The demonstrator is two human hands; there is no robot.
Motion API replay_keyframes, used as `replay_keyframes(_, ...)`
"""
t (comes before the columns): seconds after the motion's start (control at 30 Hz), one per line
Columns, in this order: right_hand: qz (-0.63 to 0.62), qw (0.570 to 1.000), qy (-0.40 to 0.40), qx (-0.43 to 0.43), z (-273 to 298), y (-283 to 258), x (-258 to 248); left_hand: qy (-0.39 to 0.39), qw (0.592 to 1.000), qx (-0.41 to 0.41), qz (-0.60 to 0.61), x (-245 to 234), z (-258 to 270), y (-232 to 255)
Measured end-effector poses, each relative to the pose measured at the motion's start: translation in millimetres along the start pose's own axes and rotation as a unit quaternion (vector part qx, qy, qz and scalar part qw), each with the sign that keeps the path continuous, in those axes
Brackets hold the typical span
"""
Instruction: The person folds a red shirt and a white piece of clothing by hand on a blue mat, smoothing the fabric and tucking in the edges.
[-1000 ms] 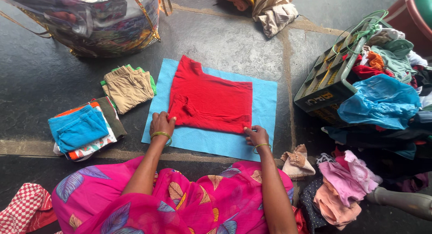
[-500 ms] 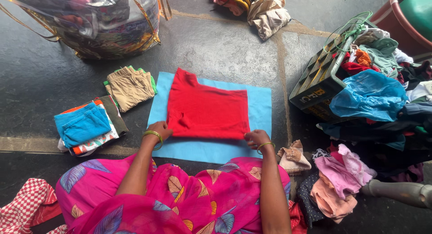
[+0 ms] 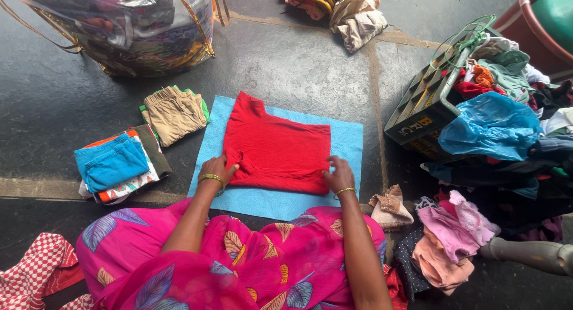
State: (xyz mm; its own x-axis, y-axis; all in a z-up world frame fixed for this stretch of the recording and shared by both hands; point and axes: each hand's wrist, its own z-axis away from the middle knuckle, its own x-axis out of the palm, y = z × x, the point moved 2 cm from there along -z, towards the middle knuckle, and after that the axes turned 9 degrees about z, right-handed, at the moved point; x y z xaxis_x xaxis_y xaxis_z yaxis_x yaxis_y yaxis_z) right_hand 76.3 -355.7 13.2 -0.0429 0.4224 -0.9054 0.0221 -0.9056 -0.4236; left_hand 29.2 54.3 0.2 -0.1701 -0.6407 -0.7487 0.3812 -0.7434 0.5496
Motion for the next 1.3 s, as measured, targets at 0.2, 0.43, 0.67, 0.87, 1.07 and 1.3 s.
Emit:
replay_keyframes(0.2,0.123,0.99,-0.051,-0.047,-3.2,-18.4,18.1,0.07,0.992,0.011,0.109,13.8,-12.5,-1.3)
replay_keyframes(0.43,0.081,0.991,-0.098,0.04,-4.9,-18.7,9.7,0.134,0.988,0.01,0.082,-1.1,0.5,0.1)
replay_keyframes(0.67,0.098,0.995,-0.033,0.003,-4.8,-25.9,-0.3,0.199,0.963,0.167,-0.069,-2.7,11.5,34.1)
replay_keyframes(0.87,0.036,0.997,-0.061,0.032,-11.9,-4.3,18.5,0.055,0.976,0.198,-0.077,33.7,13.6,24.1)
replay_keyframes(1.07,0.054,0.991,-0.054,0.113,-14.4,5.6,26.5,0.038,0.973,0.174,-0.148,43.5,7.3,21.6)
replay_keyframes(1.3,0.177,0.974,-0.041,0.136,-1.6,-25.7,15.4,-0.042,0.974,0.119,-0.189,33.7,13.3,33.3)
